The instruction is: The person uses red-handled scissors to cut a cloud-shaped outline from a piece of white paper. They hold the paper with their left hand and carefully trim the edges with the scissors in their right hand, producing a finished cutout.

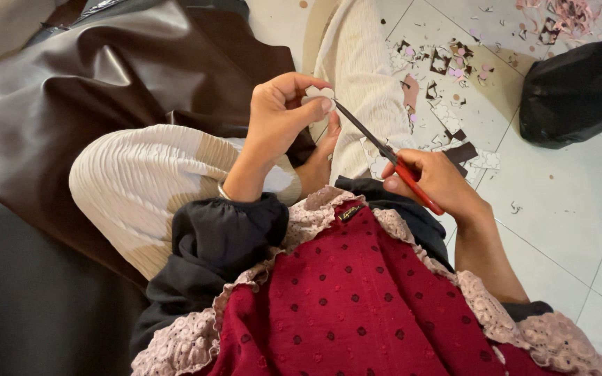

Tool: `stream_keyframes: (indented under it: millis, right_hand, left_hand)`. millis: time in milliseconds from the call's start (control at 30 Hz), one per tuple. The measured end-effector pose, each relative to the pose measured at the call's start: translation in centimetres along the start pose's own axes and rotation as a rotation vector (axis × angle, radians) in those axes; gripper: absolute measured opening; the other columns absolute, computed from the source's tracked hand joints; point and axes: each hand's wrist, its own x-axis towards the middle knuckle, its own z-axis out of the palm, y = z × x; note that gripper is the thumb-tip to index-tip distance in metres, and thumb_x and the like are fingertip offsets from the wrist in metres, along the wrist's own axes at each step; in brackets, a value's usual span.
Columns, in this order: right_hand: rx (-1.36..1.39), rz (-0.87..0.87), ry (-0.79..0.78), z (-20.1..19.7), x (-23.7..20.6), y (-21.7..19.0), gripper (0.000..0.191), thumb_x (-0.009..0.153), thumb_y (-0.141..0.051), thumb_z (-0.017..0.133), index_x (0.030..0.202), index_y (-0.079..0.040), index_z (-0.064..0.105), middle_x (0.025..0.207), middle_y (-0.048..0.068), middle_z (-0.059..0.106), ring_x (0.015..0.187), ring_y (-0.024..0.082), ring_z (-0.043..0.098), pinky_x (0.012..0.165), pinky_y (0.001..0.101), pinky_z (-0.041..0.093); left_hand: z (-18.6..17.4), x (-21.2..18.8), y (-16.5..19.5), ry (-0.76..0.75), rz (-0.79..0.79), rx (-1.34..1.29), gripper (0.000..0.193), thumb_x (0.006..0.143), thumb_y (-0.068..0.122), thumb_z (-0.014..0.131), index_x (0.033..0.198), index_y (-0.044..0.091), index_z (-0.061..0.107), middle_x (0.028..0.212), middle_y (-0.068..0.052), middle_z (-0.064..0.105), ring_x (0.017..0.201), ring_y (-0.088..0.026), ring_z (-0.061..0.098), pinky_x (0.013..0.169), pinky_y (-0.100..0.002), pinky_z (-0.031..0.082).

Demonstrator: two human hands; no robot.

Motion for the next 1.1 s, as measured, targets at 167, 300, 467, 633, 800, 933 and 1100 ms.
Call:
stream_keyframes:
  millis: [167,300,467,633,800,933,1100]
  right_hand:
    - [0.024,-0.014,-0.027,-0.2,-0.2,-0.1,0.038,0.081,-0.042,0.078,0.095,-0.006,0.072,0.062,0.001,0.055,0.061,0.01,0.047,0.056,0.0289,0.041]
    - [0.047,-0.023,-0.037,-0.4,-0.1,0.3,0.041,0.08,-0.044,0.078,0.096,-0.007,0.072,0.062,-0.001,0.054,0.06,0.009,0.048,0.056,0.028,0.041]
    - [0.013,-0.017,-0.037,-0.6,-0.3,0.5,0.044,0.077,-0.044,0.08,0.1,-0.007,0.073,0.06,0.002,0.05,0.06,0.01,0.047,0.056,0.0295,0.04]
    - [-0.047,-0.038,0.084,-0.5,-0.5,0.1,0.05,0.073,-0.046,0.084,0.094,-0.003,0.069,0.063,0.002,0.057,0.06,0.011,0.047,0.057,0.031,0.043]
    - [-0.179,-0.01,0.135,-0.5,-0.7,-0.6,0.052,0.072,-0.05,0.085,0.097,-0.005,0.074,0.058,0.008,0.049,0.055,0.017,0.045,0.054,0.0349,0.039]
    - [-0.19,-0.022,0.16,-0.5,-0.7,-0.9,0.052,0.07,-0.051,0.085,0.093,-0.006,0.073,0.057,0.007,0.05,0.053,0.017,0.045,0.052,0.0358,0.038]
    - [-0.241,-0.035,0.223,-0.1,-0.6,-0.8,0.053,0.075,-0.049,0.086,0.084,-0.001,0.065,0.058,0.009,0.046,0.054,0.019,0.041,0.053,0.0351,0.038]
  left_hand:
    - [-0.2,0.1,0.0,-0.042,-0.038,-0.095,0.021,0.091,-0.001,0.076,0.111,-0.006,0.071,0.092,-0.006,0.075,0.082,-0.007,0.071,0.078,-0.022,0.061]
    - [-0.3,0.0,0.0,-0.051,-0.071,-0.112,0.021,0.092,-0.001,0.075,0.111,-0.006,0.07,0.092,-0.009,0.076,0.081,-0.01,0.073,0.077,-0.023,0.062]
    - [-0.5,0.0,-0.2,-0.063,-0.109,-0.147,0.022,0.091,0.001,0.076,0.112,-0.004,0.07,0.091,-0.009,0.076,0.08,-0.01,0.073,0.074,-0.024,0.063]
    - [-0.6,0.0,-0.3,-0.059,-0.13,-0.167,0.021,0.09,0.003,0.076,0.109,-0.003,0.07,0.092,-0.006,0.076,0.081,-0.009,0.073,0.075,-0.024,0.064]
    - [-0.4,-0.2,-0.5,-0.047,-0.107,-0.131,0.021,0.09,0.0,0.077,0.11,-0.004,0.072,0.087,-0.004,0.073,0.076,-0.006,0.068,0.072,-0.021,0.06]
    - [-0.3,-0.1,-0.5,-0.035,-0.088,-0.088,0.021,0.089,-0.001,0.077,0.109,-0.004,0.072,0.085,-0.003,0.073,0.073,-0.004,0.066,0.069,-0.02,0.058]
    - [-0.2,0.0,-0.4,-0.017,-0.063,-0.039,0.02,0.088,-0.002,0.077,0.108,-0.004,0.072,0.084,-0.002,0.071,0.072,-0.003,0.064,0.069,-0.019,0.057]
